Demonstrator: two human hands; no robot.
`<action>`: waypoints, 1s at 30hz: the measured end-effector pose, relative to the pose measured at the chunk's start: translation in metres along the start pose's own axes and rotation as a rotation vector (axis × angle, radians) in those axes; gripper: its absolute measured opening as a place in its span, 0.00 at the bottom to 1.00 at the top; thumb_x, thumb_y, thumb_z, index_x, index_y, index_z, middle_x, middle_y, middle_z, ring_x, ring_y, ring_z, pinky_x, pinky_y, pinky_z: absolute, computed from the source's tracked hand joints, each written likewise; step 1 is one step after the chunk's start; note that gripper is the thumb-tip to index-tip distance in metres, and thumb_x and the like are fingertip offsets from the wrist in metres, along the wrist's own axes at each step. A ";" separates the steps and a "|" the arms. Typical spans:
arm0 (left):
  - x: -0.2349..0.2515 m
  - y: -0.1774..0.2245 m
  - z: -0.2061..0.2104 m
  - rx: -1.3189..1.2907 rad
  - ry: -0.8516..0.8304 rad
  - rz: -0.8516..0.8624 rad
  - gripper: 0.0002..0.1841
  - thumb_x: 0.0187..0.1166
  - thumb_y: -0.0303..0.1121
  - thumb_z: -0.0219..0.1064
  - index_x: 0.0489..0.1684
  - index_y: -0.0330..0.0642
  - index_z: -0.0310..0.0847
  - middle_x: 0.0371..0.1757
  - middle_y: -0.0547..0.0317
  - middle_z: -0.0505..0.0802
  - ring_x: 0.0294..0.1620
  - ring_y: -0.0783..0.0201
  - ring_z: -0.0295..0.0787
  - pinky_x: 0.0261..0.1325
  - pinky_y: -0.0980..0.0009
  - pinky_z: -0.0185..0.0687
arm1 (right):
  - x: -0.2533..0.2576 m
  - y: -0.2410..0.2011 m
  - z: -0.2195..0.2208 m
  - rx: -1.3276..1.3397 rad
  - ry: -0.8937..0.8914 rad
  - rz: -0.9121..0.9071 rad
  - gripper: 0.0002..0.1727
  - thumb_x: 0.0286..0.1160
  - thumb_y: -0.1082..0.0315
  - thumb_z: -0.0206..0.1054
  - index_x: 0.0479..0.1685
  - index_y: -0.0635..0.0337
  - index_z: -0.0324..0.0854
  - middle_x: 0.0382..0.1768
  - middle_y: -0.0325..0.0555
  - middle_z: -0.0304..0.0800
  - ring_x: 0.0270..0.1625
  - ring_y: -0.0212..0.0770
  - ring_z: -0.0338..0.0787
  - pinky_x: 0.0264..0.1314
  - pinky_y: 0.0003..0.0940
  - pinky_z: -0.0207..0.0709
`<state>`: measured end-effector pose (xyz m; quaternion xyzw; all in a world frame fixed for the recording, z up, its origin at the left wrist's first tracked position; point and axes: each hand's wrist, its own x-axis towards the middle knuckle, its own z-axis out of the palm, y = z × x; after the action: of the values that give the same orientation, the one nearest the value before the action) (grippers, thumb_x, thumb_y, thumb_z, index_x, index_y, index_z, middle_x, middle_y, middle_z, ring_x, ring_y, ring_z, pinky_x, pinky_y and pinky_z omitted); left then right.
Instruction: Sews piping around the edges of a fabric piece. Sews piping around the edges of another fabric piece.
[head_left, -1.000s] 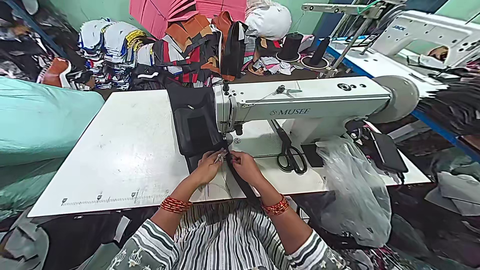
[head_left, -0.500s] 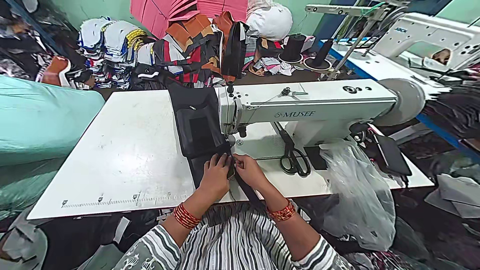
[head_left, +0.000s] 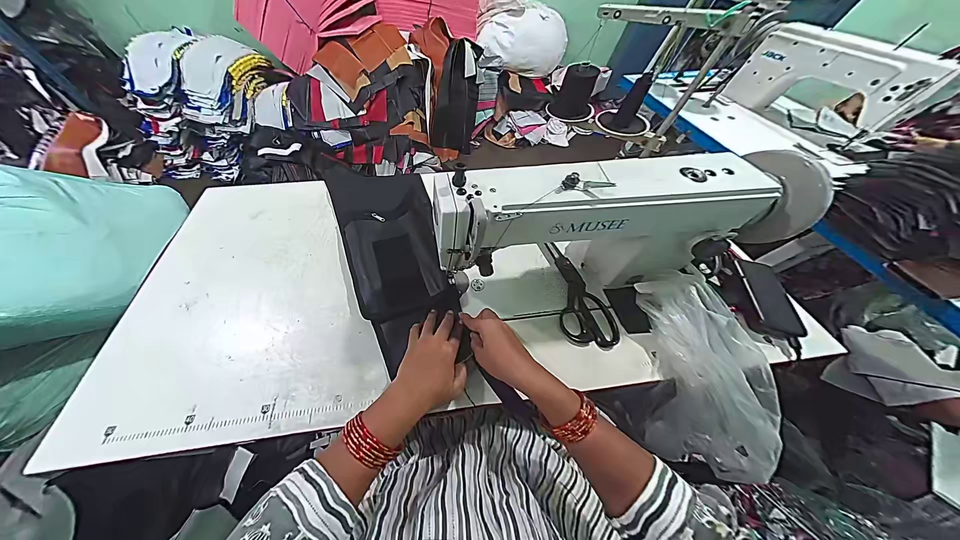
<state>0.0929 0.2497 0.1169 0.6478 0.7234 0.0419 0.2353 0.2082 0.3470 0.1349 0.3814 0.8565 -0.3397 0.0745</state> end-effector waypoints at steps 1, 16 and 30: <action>-0.002 -0.006 0.001 -0.030 0.036 0.050 0.34 0.76 0.47 0.64 0.81 0.34 0.74 0.92 0.39 0.64 0.94 0.35 0.50 0.87 0.35 0.50 | 0.000 -0.003 0.001 -0.040 -0.010 0.002 0.28 0.84 0.78 0.50 0.84 0.62 0.72 0.68 0.68 0.77 0.65 0.58 0.84 0.71 0.45 0.76; 0.042 -0.038 -0.011 0.153 0.099 0.256 0.27 0.78 0.18 0.55 0.79 0.32 0.75 0.86 0.47 0.76 0.78 0.37 0.76 0.71 0.51 0.78 | 0.007 -0.023 -0.019 -0.287 -0.248 -0.025 0.15 0.80 0.82 0.54 0.60 0.77 0.79 0.70 0.72 0.73 0.66 0.66 0.83 0.67 0.56 0.78; 0.041 -0.060 0.026 0.044 0.597 0.433 0.22 0.68 0.23 0.57 0.59 0.25 0.88 0.66 0.40 0.92 0.70 0.41 0.89 0.72 0.55 0.82 | 0.005 -0.022 0.011 -0.262 -0.070 0.071 0.28 0.85 0.81 0.47 0.86 0.71 0.62 0.73 0.69 0.71 0.62 0.59 0.87 0.64 0.43 0.82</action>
<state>0.0463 0.2732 0.0601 0.7500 0.6070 0.2623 -0.0145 0.1879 0.3321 0.1359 0.3867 0.8763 -0.2351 0.1654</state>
